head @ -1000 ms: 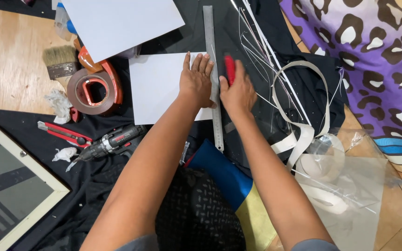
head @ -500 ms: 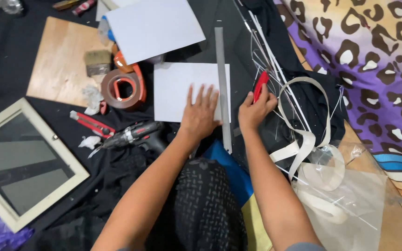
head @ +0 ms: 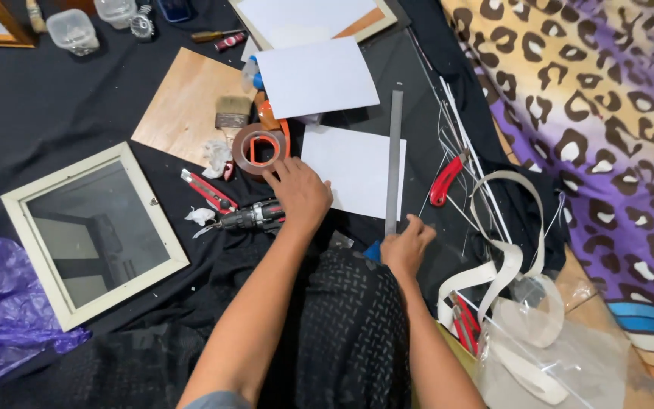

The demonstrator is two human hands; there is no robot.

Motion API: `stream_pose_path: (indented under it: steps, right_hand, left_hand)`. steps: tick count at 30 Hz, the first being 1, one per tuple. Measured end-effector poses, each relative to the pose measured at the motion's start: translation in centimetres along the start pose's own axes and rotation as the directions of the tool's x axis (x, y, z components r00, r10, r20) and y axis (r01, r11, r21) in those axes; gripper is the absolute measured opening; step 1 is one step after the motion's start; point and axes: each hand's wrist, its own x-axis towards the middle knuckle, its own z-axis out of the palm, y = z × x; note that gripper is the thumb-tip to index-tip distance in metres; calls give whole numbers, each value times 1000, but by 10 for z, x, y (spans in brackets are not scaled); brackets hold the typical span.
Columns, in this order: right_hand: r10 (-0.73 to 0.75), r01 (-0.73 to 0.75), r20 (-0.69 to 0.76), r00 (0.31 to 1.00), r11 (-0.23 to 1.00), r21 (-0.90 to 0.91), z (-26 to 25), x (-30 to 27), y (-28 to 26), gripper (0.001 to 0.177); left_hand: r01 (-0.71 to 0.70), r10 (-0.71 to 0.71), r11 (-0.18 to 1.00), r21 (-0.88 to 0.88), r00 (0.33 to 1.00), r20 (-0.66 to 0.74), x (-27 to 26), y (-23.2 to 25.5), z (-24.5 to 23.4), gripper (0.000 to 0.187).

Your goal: Measuring and cutting a piece of paper to fit into a picture frame using a ruler and a utility knife.

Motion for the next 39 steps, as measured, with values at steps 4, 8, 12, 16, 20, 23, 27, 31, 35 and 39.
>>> stream_pose_path:
  steps: [4,8,12,16,20,23,27,31,35,39]
  right_hand:
    - [37,-32,48,998,993,-118,-7,6,0,53]
    - [99,-69,146,984,978,-197,0,7,17,62]
    - [126,-117,44,991,978,-172,7,14,21,58]
    - [-23,23,8,1000,997,-77,-23,4,-26,80]
    - [-414,416,-48,909,902,115,-61,-1,-64,79]
    - [-512,516,-68,856,842,160,-79,12,-78,42]
    - [-653,641,45,756,753,149,-103,12,-98,23]
    - [-744,729,120,657,668,151,-132,-9,-131,19]
    - [-757,758,268,596,640,126,-156,-47,-170,15]
    - [-757,608,382,530,654,451,-183,-110,-225,47]
  left_hand:
    - [98,-98,995,-4,995,18,-3,-2,12,66]
    - [168,-160,952,-257,986,51,-12,-1,4,23]
    - [329,-176,837,-438,918,355,-3,3,-45,29]
    - [571,-226,576,-584,798,558,13,-1,-44,33]
    - [711,-263,135,-690,697,667,25,-19,-59,41]
    - [747,-201,-158,-646,616,762,27,-50,-89,57]
    - [753,-209,-90,-652,626,751,6,-89,-122,56]
    - [752,-146,-17,-659,651,745,-17,-132,-147,55]
    - [746,-91,-109,-657,651,754,-43,-178,-186,72]
    - [588,23,-435,-682,765,644,-68,-239,-212,70]
